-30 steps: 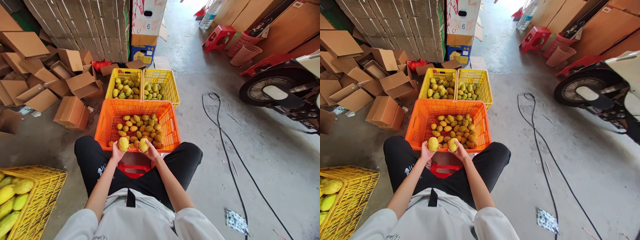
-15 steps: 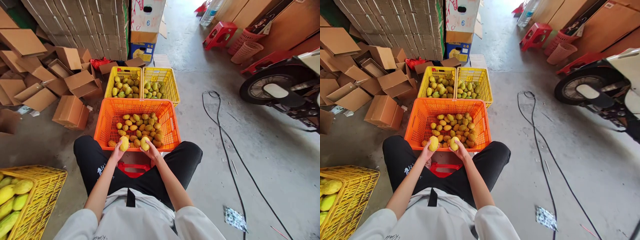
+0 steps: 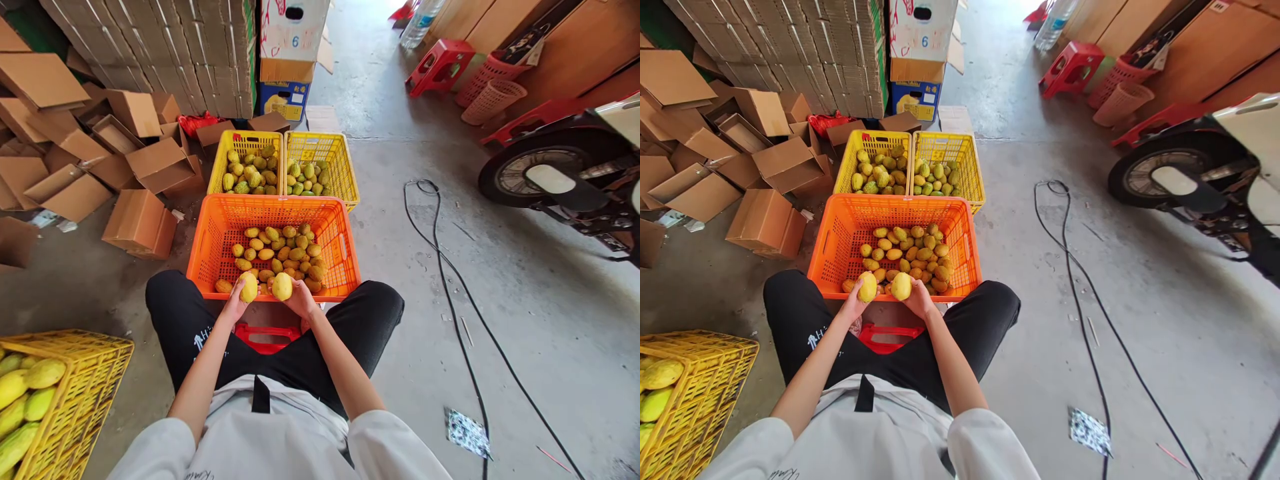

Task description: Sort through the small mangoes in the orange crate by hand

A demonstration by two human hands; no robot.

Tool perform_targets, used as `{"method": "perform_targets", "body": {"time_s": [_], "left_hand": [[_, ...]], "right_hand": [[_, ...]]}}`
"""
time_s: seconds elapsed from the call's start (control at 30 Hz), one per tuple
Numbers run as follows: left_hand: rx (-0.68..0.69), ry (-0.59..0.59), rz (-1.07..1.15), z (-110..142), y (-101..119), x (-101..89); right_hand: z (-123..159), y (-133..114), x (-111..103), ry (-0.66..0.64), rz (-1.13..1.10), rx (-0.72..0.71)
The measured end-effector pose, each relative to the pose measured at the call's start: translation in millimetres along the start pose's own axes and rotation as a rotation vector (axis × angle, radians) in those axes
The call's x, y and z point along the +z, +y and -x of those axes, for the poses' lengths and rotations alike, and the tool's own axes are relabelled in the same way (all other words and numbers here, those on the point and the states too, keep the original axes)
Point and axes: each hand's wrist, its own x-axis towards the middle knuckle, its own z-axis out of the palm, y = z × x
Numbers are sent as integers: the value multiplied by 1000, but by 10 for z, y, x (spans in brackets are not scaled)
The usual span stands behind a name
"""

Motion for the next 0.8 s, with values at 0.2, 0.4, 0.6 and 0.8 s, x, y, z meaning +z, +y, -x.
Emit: {"method": "perform_targets", "body": {"time_s": [0.2,0.4,0.6,0.8], "left_hand": [[-40,30,129,-2,29,-6],[-46,56,163,-42,13,-29],[-36,122,153,-65,-8,-59],[6,-5,67,-78,-44,-89]], "right_hand": [[17,28,-47,86,62,-2],[30,44,-48,63,88,-68],[11,74,-48,60,99,-46],[1,23,-25,-12,43,38]]}}
